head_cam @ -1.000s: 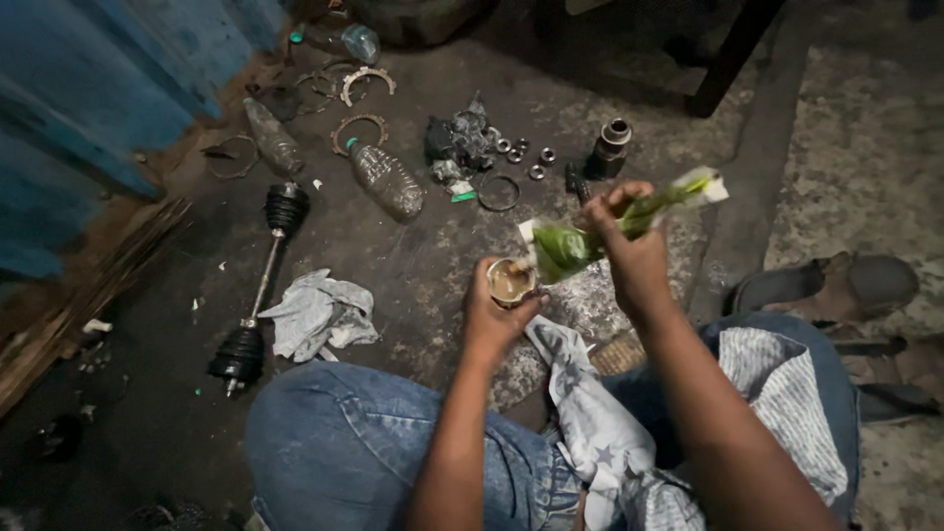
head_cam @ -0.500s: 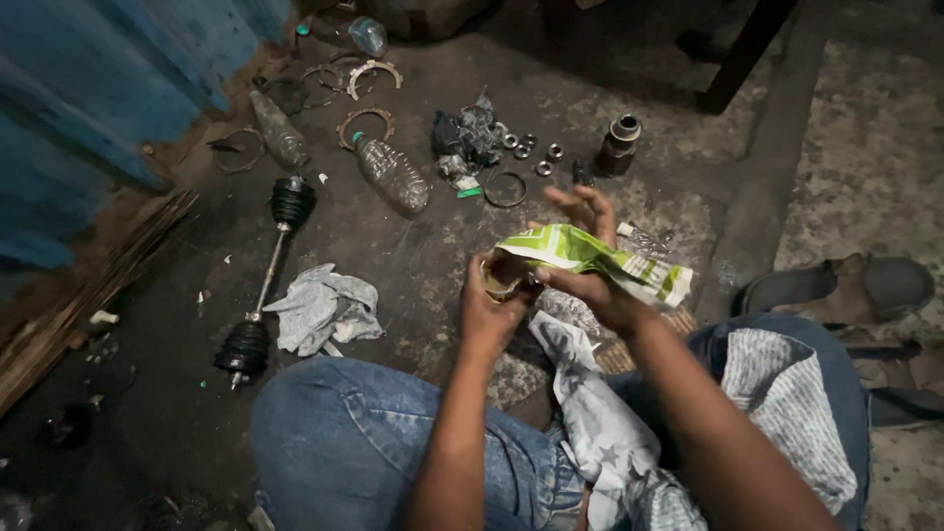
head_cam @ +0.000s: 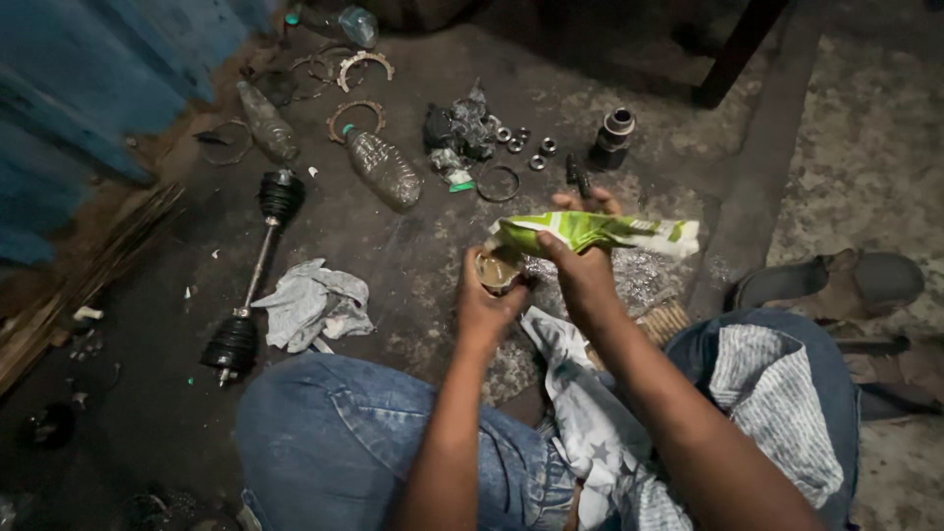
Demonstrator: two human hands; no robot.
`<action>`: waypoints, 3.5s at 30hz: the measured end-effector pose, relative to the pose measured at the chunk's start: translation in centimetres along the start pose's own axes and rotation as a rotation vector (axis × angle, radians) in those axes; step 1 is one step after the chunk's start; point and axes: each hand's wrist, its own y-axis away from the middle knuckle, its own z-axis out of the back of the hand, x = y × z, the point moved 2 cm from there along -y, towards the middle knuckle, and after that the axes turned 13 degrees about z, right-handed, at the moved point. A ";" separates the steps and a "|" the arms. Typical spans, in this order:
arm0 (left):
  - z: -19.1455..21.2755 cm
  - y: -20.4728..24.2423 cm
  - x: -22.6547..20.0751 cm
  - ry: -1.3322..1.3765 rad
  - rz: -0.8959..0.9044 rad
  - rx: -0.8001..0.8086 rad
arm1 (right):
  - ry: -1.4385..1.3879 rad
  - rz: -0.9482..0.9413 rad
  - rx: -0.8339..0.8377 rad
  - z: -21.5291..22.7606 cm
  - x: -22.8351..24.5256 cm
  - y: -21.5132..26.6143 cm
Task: The person sits on the floor and squeezes grease from a green tube into a small metal container. They then use their fingers to scoop the grease and apply it to the inside of the container, spreading it around the inner surface.
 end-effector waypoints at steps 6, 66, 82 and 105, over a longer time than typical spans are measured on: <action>-0.4 0.1 0.6 -0.121 -0.026 0.014 | -0.061 -0.171 -0.158 -1.7 -0.7 0.1; -0.7 -0.1 -2.9 -0.554 -0.427 0.082 | -0.470 -0.336 -0.348 7.4 4.9 -5.9; -1.3 -0.1 -3.2 -0.265 -0.133 0.101 | -0.075 -0.144 -0.448 1.3 0.3 -4.6; -1.9 -1.0 -1.6 -0.266 -0.179 0.123 | 0.137 -0.023 -0.077 -2.2 1.3 -5.8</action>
